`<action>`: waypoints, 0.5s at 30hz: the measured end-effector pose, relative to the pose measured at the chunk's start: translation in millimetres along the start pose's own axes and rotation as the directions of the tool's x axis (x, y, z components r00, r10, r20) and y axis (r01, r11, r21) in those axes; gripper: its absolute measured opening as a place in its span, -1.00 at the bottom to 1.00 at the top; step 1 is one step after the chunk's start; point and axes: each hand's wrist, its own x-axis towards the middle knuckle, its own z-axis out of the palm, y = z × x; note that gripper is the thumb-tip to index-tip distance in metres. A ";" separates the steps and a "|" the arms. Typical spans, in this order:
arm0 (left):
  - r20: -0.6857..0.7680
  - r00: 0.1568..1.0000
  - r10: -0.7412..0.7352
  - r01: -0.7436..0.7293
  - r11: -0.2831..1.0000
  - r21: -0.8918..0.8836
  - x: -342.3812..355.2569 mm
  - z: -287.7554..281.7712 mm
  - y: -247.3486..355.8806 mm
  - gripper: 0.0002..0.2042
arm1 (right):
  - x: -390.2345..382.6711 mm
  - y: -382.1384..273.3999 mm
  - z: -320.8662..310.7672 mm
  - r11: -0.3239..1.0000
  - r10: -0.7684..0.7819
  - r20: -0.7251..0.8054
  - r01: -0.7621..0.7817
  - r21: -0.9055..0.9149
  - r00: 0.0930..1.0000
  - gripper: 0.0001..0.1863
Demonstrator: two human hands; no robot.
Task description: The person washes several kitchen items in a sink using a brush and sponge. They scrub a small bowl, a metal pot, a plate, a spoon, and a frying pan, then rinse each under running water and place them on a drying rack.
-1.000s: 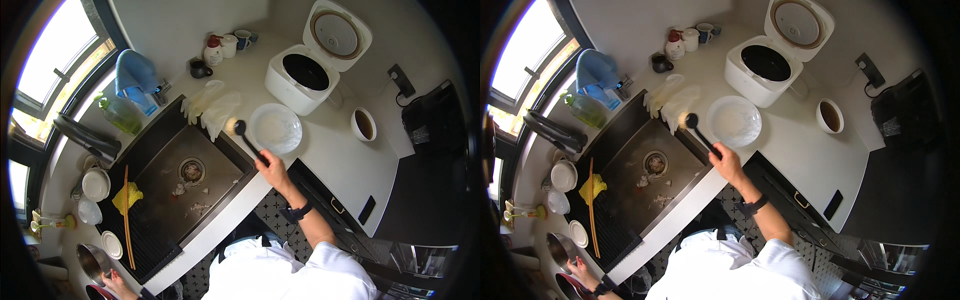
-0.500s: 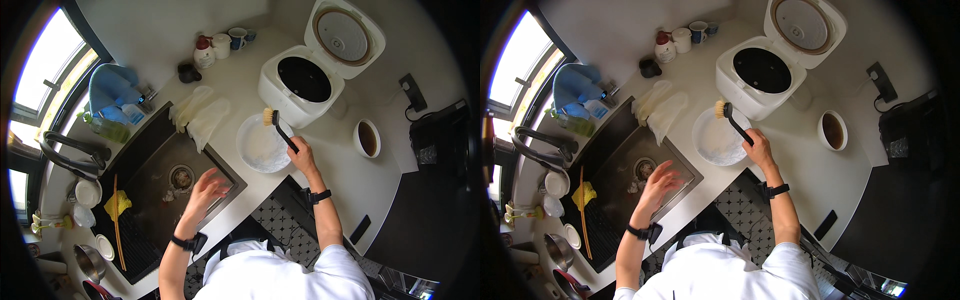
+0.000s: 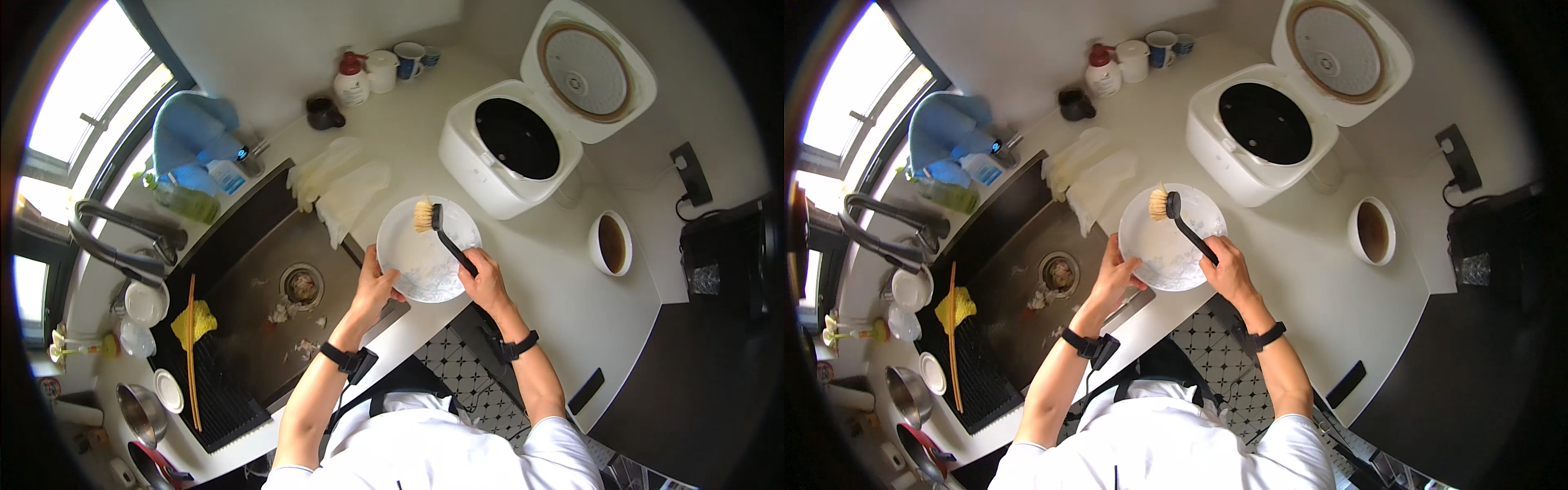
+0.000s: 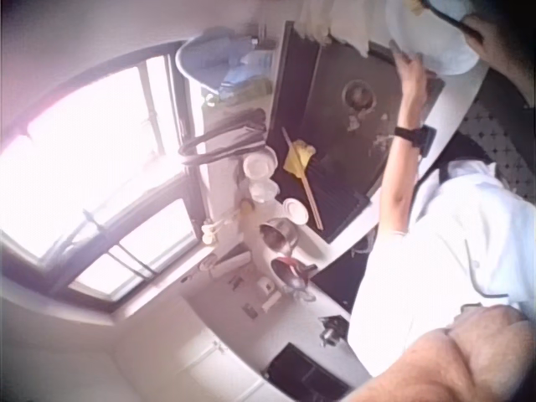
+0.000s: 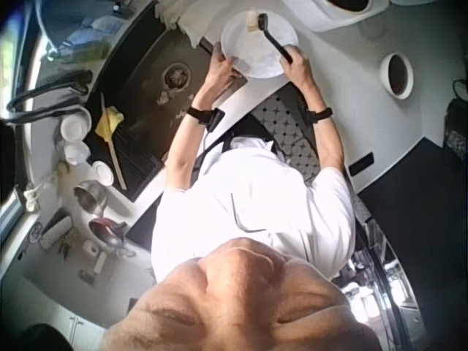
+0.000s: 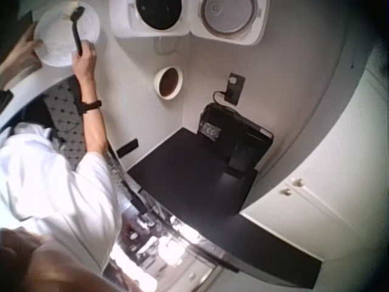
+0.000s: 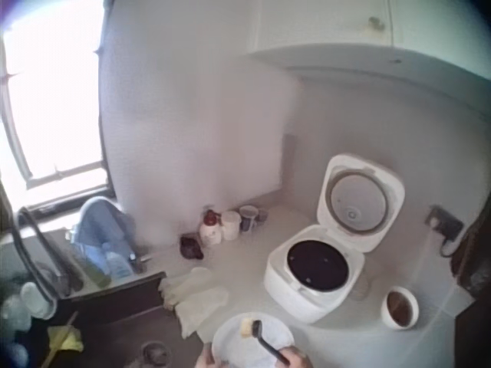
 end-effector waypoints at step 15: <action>-0.644 0.765 0.012 -0.354 0.843 -0.405 -161.5 -183.2 -24.7 -0.41 | 35.4 -166.9 125.9 0.956 -0.214 0.583 0.291 -0.041 0.784 -0.45</action>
